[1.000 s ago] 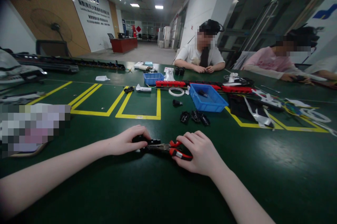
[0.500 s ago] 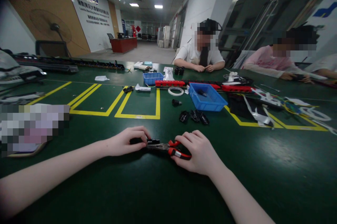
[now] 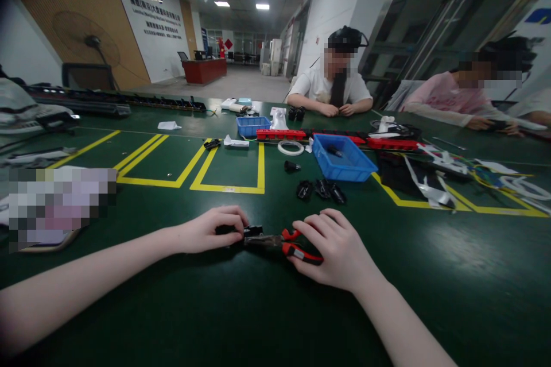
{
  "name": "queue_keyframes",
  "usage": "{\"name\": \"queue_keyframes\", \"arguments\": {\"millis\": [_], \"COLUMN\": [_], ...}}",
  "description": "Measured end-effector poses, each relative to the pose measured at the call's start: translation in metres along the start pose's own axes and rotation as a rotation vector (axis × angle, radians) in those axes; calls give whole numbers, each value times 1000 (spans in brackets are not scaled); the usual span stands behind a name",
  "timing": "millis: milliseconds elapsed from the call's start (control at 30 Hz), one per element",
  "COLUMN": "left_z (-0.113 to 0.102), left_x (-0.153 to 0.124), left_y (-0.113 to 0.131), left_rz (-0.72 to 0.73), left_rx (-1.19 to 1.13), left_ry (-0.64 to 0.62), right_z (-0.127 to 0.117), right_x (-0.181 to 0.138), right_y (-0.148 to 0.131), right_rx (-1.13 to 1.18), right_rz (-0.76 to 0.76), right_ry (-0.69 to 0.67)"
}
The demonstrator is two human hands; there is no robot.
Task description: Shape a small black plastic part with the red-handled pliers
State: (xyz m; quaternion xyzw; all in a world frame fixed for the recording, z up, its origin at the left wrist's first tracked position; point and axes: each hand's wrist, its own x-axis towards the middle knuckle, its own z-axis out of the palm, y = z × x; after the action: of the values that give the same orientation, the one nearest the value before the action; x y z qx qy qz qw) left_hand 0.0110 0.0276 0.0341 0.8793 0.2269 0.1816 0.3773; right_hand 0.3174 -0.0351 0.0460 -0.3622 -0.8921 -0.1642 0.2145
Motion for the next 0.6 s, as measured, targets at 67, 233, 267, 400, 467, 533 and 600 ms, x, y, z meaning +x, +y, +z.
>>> {"name": "queue_keyframes", "arguments": {"millis": [67,233,267,400,467,533,600], "left_z": [0,1,2,2,2,3,3], "left_x": [0,0,0,0,1,1,1], "left_y": [0,-3,-4,-8,-8,-8,-8], "left_rz": [6,35,44,70,70,66,60], "left_rx": [20,71,89,147,149,148,150], "left_ry": [-3,-7,-11,-28,-28,-22,-16], "right_z": [-1,1,2,7,10,11,12], "right_x": [-1,-1,-1,1,1,2,2], "right_y": [0,-3,-4,-6,-7,-8,-8], "right_rx": [-11,-26,-27,-14,-4,2,-10], "right_rz": [1,-9,-8,12,22,28,34], "right_ry": [21,70,76,98,101,101,105]}}
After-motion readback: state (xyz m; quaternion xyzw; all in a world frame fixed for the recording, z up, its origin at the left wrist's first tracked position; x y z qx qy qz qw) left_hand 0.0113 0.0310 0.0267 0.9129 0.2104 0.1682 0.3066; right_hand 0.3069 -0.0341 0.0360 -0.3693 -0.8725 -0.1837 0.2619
